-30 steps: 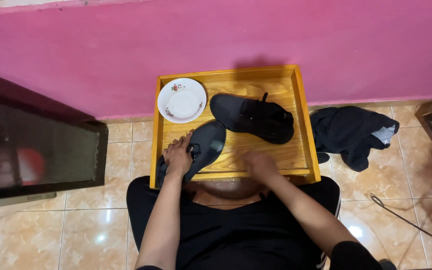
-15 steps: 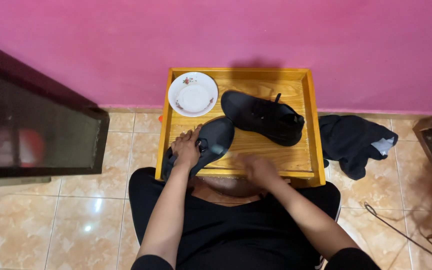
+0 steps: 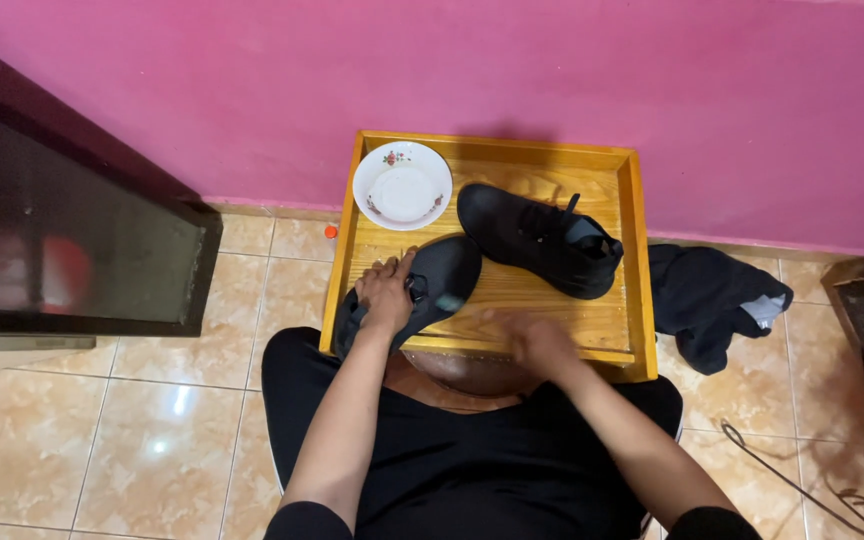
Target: The person scrubs a black shoe with a toothbrush, repeatedly dipping the brush into a small bowl of liquid on a wooden tray. The person scrubs the shoe's upper, sole, and sides, then places the shoe back on the tray.
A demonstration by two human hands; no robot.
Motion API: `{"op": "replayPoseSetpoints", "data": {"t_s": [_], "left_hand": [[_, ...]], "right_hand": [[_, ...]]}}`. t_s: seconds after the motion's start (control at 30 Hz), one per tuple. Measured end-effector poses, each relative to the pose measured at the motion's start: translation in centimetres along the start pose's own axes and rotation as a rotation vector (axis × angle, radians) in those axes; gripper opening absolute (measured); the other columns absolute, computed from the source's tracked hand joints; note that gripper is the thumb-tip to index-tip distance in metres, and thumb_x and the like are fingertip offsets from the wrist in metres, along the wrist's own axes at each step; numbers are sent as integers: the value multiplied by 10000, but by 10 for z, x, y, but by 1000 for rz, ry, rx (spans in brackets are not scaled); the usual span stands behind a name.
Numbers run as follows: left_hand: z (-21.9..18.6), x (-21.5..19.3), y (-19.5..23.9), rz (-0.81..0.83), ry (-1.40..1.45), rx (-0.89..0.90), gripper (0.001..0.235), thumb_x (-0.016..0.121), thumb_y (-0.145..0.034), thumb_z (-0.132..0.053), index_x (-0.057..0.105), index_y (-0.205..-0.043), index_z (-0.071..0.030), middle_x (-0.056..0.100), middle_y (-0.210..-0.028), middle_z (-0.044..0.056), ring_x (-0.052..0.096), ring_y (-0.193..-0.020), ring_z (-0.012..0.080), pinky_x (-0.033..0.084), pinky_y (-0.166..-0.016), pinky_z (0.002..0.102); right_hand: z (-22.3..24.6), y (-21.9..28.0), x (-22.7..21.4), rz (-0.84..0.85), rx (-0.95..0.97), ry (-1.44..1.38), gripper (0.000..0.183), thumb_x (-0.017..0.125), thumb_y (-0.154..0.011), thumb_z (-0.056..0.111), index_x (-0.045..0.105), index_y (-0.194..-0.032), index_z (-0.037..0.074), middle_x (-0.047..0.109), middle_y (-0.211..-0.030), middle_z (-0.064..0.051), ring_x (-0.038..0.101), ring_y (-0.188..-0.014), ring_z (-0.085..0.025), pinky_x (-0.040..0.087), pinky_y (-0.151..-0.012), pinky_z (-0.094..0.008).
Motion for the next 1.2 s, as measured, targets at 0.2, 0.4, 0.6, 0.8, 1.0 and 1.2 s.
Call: {"op": "replayPoseSetpoints", "data": {"t_s": [0.2, 0.4, 0.6, 0.8, 1.0, 1.2], "left_hand": [[-5, -7, 4, -27, -50, 26, 605, 536, -1001, -316, 356, -1559, -466, 588, -1401, 10, 529, -1253, 339, 377, -1045, 499], [-10, -14, 9, -13, -87, 18, 590, 506, -1010, -306, 356, -1558, -465, 593, -1371, 37, 544, -1228, 342, 383, -1026, 490], [-11, -16, 9, -10, -47, 4, 608, 490, -1025, -308, 315, -1582, -476, 603, -1347, 47, 559, -1238, 330, 374, -1036, 469], [-13, -17, 13, 41, -52, 8, 660, 495, -1016, -289, 253, -1594, -492, 562, -1416, 77, 528, -1288, 353, 352, -1057, 479], [-12, -16, 10, 46, -89, 15, 670, 508, -1012, -280, 252, -1599, -479, 558, -1418, 92, 521, -1297, 353, 352, -1063, 481], [-14, -21, 15, 34, -68, 0, 628, 497, -1025, -284, 294, -1584, -484, 569, -1413, 97, 527, -1298, 358, 358, -1049, 474]], "right_hand": [[17, -1, -16, -26, -53, 28, 330, 567, -836, 119, 741, -1117, 115, 751, -1075, -175, 691, -1041, -435, 589, -855, -535], [-3, -13, -27, -18, 15, 242, 242, 549, -897, 229, 759, -1017, 233, 729, -875, -1, 729, -931, -264, 576, -817, -379], [-12, -12, -30, -44, 65, 148, 272, 552, -925, 192, 755, -1106, 207, 716, -925, -15, 707, -977, -265, 564, -863, -370], [8, -7, -27, -18, 112, 42, 220, 562, -908, 398, 743, -970, 289, 730, -877, -13, 718, -934, -277, 587, -797, -438], [10, -1, 5, -65, -156, 127, 417, 532, -897, 210, 715, -1247, 345, 715, -1073, -19, 731, -963, -296, 613, -749, -433], [-37, -9, 13, -151, -69, 185, 496, 571, -837, 221, 673, -1310, 332, 699, -1008, -10, 723, -986, -269, 590, -828, -397]]}}
Point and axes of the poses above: each hand's wrist, its own y-axis away from the middle knuckle, its own x-axis out of the palm, z = x × y, the point moved 9 cm from there along -y, towards the middle knuckle
